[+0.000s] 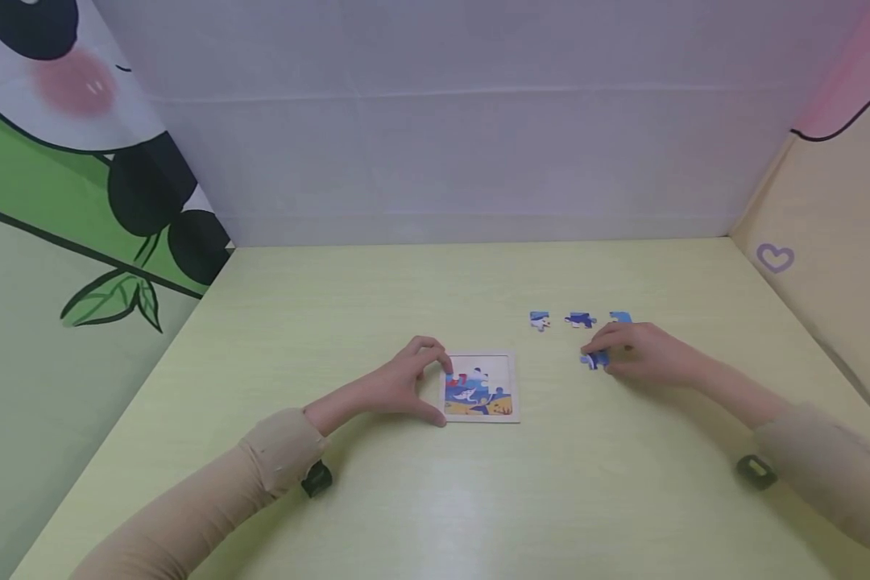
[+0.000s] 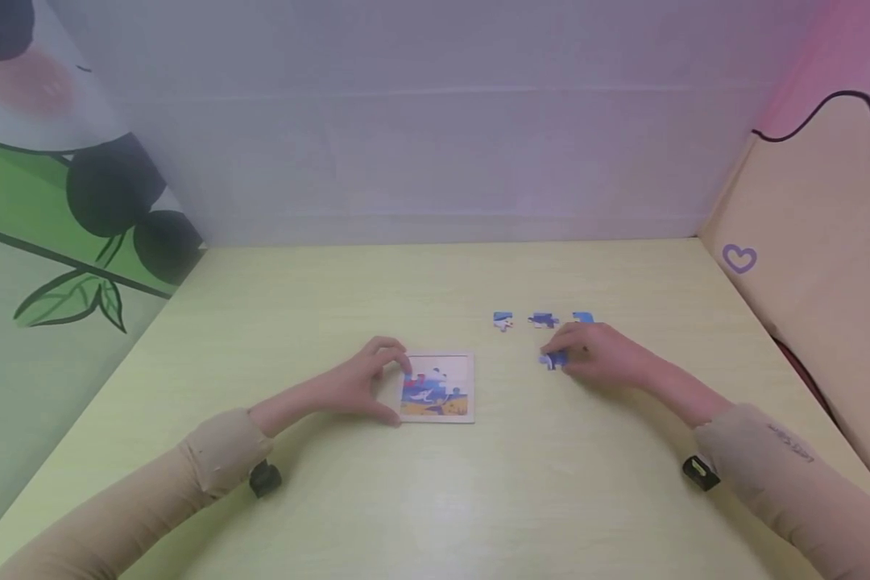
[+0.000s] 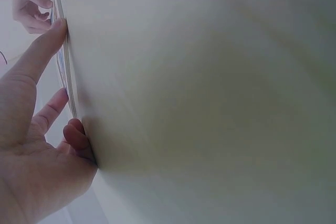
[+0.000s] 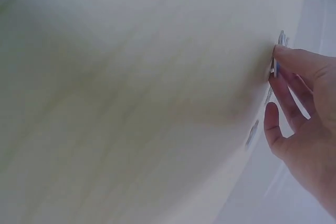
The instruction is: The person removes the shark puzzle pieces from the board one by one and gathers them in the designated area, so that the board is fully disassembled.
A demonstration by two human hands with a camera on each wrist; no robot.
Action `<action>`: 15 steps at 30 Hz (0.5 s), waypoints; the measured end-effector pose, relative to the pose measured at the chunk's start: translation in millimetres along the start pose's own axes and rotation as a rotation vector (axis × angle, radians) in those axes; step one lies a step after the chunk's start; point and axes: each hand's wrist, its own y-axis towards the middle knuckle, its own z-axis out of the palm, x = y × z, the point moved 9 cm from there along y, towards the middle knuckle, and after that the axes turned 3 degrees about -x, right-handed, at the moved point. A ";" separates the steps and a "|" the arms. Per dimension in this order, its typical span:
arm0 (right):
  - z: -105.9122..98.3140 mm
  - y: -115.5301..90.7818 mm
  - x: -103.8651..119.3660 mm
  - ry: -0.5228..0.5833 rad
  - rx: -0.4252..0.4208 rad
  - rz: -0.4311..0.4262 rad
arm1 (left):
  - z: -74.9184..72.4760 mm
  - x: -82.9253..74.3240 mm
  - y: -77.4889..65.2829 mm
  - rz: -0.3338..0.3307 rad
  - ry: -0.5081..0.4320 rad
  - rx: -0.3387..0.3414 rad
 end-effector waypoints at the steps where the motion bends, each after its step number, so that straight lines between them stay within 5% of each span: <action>1: -1.3 -1.6 -2.8 -0.001 0.000 0.007 | -0.1 -0.3 -0.2 -0.001 -0.001 0.000; 15: -16.7 -16.2 -35.7 0.013 -0.017 0.059 | -1.4 -1.5 0.0 0.005 -0.004 0.002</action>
